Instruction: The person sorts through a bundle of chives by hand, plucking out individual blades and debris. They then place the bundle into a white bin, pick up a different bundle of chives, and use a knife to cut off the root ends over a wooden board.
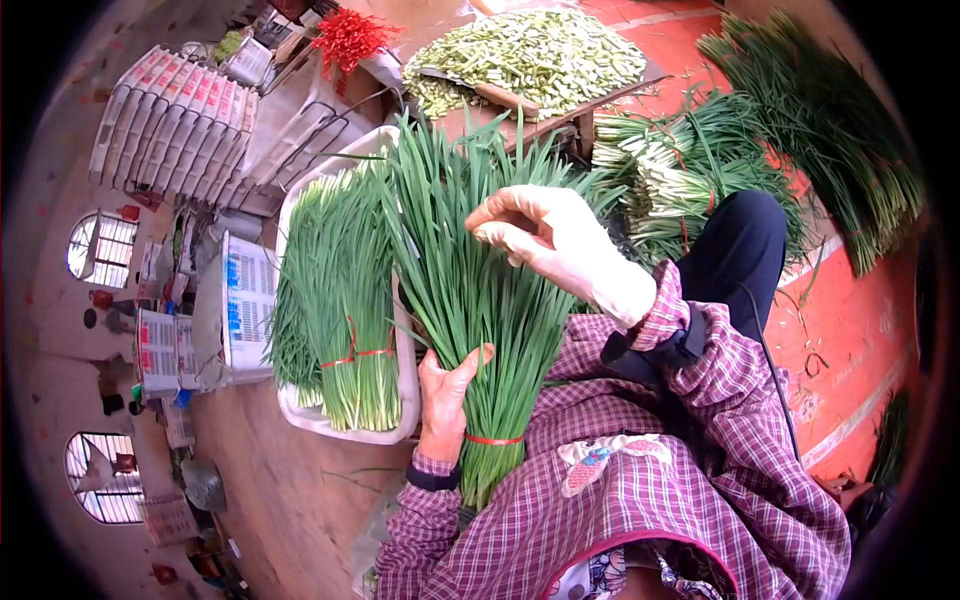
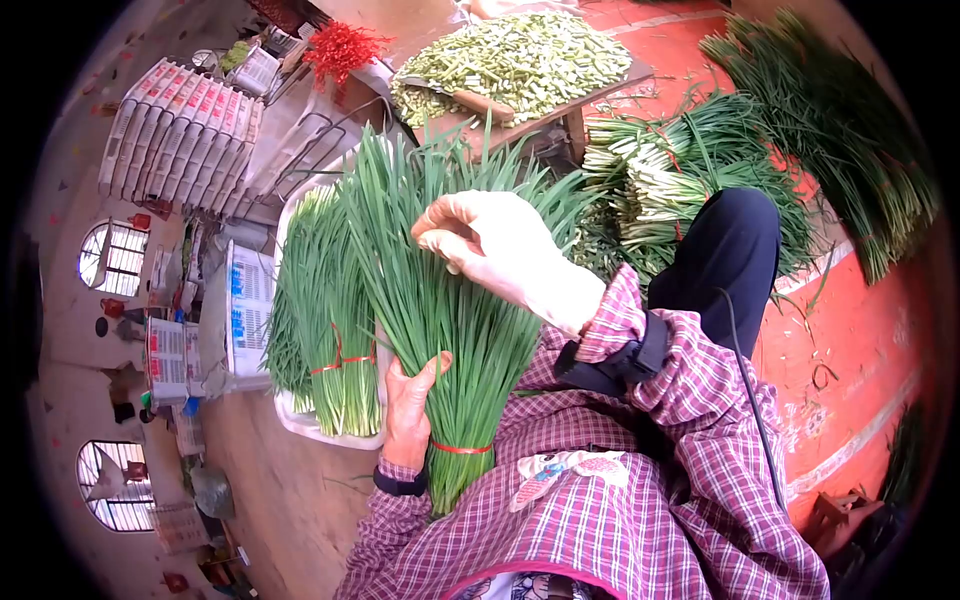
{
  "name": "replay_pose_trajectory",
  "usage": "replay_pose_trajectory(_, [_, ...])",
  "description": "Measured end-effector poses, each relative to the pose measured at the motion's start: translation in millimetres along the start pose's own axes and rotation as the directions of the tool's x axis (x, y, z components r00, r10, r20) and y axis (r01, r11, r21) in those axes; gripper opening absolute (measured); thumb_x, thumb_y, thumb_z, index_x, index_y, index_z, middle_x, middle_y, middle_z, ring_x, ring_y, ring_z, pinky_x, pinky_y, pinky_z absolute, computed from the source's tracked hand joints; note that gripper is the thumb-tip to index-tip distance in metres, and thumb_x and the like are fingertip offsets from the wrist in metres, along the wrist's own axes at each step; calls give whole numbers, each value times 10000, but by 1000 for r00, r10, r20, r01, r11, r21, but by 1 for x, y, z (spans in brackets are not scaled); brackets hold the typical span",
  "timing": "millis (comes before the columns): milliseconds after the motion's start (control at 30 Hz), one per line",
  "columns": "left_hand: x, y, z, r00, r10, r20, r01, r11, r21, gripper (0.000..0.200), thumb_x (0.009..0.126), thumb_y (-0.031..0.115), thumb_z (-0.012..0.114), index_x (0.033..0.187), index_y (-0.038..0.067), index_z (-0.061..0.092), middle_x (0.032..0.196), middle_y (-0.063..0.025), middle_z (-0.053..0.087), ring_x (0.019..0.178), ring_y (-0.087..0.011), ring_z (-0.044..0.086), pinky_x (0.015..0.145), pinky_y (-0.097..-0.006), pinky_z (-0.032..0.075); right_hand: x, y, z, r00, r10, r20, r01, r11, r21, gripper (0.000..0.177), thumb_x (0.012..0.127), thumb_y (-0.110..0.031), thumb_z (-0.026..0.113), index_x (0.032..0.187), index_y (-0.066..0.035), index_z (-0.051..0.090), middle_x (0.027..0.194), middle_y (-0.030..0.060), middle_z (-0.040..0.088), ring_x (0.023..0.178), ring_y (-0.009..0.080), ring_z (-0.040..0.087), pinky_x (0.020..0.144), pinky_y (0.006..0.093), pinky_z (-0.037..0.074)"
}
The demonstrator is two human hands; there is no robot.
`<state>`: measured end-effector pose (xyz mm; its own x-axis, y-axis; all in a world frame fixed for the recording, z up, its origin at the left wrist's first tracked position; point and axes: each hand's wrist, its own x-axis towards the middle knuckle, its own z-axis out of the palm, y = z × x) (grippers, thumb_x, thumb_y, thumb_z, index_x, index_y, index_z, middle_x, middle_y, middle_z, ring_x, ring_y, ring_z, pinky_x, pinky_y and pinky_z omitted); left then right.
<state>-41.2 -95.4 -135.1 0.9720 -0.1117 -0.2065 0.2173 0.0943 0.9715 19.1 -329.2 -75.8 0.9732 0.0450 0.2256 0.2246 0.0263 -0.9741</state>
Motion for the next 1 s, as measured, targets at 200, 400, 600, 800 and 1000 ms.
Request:
replay_pose_trajectory(200, [-2,1,6,1000,-25,-16,26,999,48,337,816,27,741,1126,-12,615,1016,-76,685,861,-151,666,804,-289,555,18,11,14,999,-33,-11,29,970,-243,217,841,-266,707,918,-63,695,689,42,688,638,167,675,622,304,515])
replay_pose_trajectory(400, [-2,2,12,999,-24,-41,26,999,45,316,822,13,725,1120,-14,622,1001,-76,689,854,-146,665,804,-288,553,18,22,25,997,-27,-69,9,968,-251,154,845,-234,689,866,-82,692,663,29,678,627,167,672,623,306,514])
replay_pose_trajectory(600, [-2,-1,11,999,-4,-47,5,1000,21,281,825,12,718,1095,0,642,982,-69,697,836,-140,667,788,-276,543,32,42,7,912,7,-410,111,958,263,136,863,-134,656,873,1,666,714,22,654,646,69,595,617,220,477])
replay_pose_trajectory(800, [-2,8,19,1000,13,-14,-12,996,90,274,819,10,720,1084,-1,651,981,-68,699,833,-135,663,780,-273,532,39,15,-41,941,-132,-310,175,978,115,253,944,-229,591,960,7,681,807,3,668,646,54,538,643,211,467])
replay_pose_trajectory(1000, [-3,8,25,1000,-6,-20,8,998,60,290,807,5,730,1086,-9,653,998,-58,694,846,-126,651,802,-270,518,33,8,-28,991,-72,-110,33,946,-323,215,878,-185,681,1045,-51,700,728,3,671,611,50,574,589,216,471])
